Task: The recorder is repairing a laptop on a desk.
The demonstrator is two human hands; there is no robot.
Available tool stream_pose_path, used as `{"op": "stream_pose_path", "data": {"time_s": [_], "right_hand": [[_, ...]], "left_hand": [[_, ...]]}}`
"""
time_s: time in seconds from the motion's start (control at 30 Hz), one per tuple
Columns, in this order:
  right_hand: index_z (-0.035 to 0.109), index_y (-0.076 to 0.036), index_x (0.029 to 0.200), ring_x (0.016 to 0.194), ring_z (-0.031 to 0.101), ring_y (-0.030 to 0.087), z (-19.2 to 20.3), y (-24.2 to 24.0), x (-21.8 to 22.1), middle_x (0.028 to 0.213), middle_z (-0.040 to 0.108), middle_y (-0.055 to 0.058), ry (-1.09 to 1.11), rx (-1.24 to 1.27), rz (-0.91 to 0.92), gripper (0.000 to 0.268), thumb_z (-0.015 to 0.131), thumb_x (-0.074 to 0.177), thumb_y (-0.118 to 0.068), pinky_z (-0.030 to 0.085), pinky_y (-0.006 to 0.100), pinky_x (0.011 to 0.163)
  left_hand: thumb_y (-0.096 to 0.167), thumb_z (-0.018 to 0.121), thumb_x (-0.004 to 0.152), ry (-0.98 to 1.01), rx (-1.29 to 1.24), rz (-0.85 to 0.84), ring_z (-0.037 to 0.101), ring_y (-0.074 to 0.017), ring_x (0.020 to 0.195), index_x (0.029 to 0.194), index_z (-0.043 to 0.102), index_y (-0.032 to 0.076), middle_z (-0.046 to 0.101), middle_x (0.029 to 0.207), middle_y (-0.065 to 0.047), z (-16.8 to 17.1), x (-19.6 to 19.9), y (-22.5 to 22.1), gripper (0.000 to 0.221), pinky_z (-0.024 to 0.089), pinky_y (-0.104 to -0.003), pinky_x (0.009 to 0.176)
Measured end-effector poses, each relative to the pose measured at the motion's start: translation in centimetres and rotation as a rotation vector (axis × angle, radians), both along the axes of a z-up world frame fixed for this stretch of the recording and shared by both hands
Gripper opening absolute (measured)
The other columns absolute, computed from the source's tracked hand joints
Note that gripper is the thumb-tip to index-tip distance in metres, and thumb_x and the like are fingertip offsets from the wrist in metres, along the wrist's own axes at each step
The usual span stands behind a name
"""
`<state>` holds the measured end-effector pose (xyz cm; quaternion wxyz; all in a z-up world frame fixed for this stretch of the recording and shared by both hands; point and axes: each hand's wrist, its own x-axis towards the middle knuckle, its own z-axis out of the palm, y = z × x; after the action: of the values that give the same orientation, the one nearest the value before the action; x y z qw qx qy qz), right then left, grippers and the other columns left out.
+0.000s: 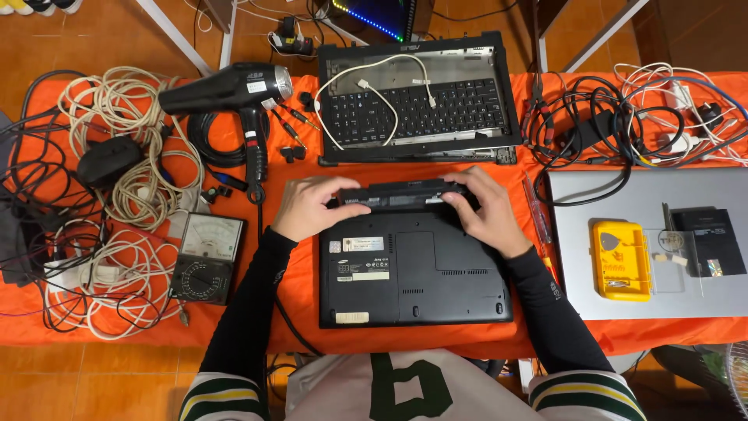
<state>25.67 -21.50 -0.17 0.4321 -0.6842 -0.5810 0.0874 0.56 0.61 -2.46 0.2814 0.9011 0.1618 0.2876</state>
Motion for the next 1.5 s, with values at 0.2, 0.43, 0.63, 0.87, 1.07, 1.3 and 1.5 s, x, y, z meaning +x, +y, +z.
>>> {"op": "stream_pose_path", "data": {"time_s": [0.2, 0.43, 0.63, 0.87, 1.07, 1.3, 1.5], "right_hand": [[0.072, -0.002, 0.111, 0.081, 0.060, 0.024, -0.4, -0.8, 0.0, 0.087, 0.062, 0.010, -0.069, -0.033, 0.088, 0.028, 0.076, 0.089, -0.019, 0.049, 0.035, 0.076], [0.073, -0.003, 0.110, 0.087, 0.056, 0.027, 0.4, -0.4, -0.5, 0.087, 0.063, 0.010, -0.160, -0.080, 0.171, 0.031, 0.076, 0.087, -0.023, 0.045, 0.037, 0.088], [0.072, -0.004, 0.106, 0.082, 0.062, 0.024, 1.4, 0.1, -1.2, 0.086, 0.067, 0.010, -0.252, -0.135, 0.182, 0.036, 0.078, 0.085, -0.033, 0.042, 0.038, 0.094], [0.072, -0.002, 0.106, 0.080, 0.063, 0.023, 0.8, 0.1, -1.0, 0.084, 0.068, 0.010, -0.285, -0.146, 0.172, 0.040, 0.078, 0.086, -0.036, 0.042, 0.037, 0.096], [0.073, -0.004, 0.103, 0.079, 0.065, 0.021, 1.1, 0.0, -1.2, 0.084, 0.070, 0.008, -0.252, -0.148, 0.191, 0.035, 0.080, 0.084, -0.033, 0.043, 0.037, 0.099], [0.073, -0.006, 0.098, 0.084, 0.066, 0.021, 1.1, 0.0, -1.3, 0.090, 0.074, 0.006, -0.240, -0.120, 0.209, 0.031, 0.081, 0.082, -0.031, 0.043, 0.036, 0.100], [0.074, -0.005, 0.098, 0.086, 0.066, 0.021, 1.5, 0.0, -1.5, 0.090, 0.074, 0.006, -0.254, -0.134, 0.218, 0.031, 0.081, 0.081, -0.031, 0.043, 0.036, 0.100]], "left_hand": [[0.053, 0.082, 0.081, 0.104, 0.005, -0.156, 0.069, -0.0098, 0.060, 0.089, 0.075, 0.019, 0.075, 0.075, 0.004, 0.5, -0.2, 0.1, 0.036, 0.052, -0.024, 0.055], [0.056, 0.080, 0.079, 0.351, -0.027, -0.183, 0.069, -0.0145, 0.058, 0.087, 0.075, 0.017, 0.075, 0.072, 0.002, 1.1, -0.3, 0.1, 0.041, 0.049, -0.029, 0.057], [0.061, 0.078, 0.075, 0.432, -0.026, -0.160, 0.072, -0.0188, 0.076, 0.096, 0.076, 0.018, 0.079, 0.087, 0.001, 2.1, 0.0, -0.5, 0.048, 0.043, -0.037, 0.076], [0.067, 0.079, 0.074, 0.473, -0.005, -0.097, 0.070, -0.0143, 0.085, 0.099, 0.079, 0.019, 0.075, 0.092, 0.004, 1.6, 0.0, -0.9, 0.054, 0.049, -0.031, 0.077], [0.052, 0.080, 0.082, 0.083, 0.116, -0.234, 0.054, -0.0169, 0.111, 0.093, 0.079, 0.015, 0.070, 0.101, 0.004, 2.4, 0.1, -1.1, 0.038, 0.049, -0.036, 0.098], [0.049, 0.082, 0.081, 0.104, 0.166, -0.296, 0.060, -0.0171, 0.106, 0.086, 0.079, 0.013, 0.073, 0.095, 0.003, 2.2, 0.3, -1.4, 0.037, 0.034, -0.040, 0.111], [0.049, 0.080, 0.082, 0.119, 0.135, -0.294, 0.062, -0.0177, 0.104, 0.086, 0.079, 0.012, 0.074, 0.091, 0.002, 2.2, 0.4, -1.5, 0.038, 0.036, -0.037, 0.108]]}}
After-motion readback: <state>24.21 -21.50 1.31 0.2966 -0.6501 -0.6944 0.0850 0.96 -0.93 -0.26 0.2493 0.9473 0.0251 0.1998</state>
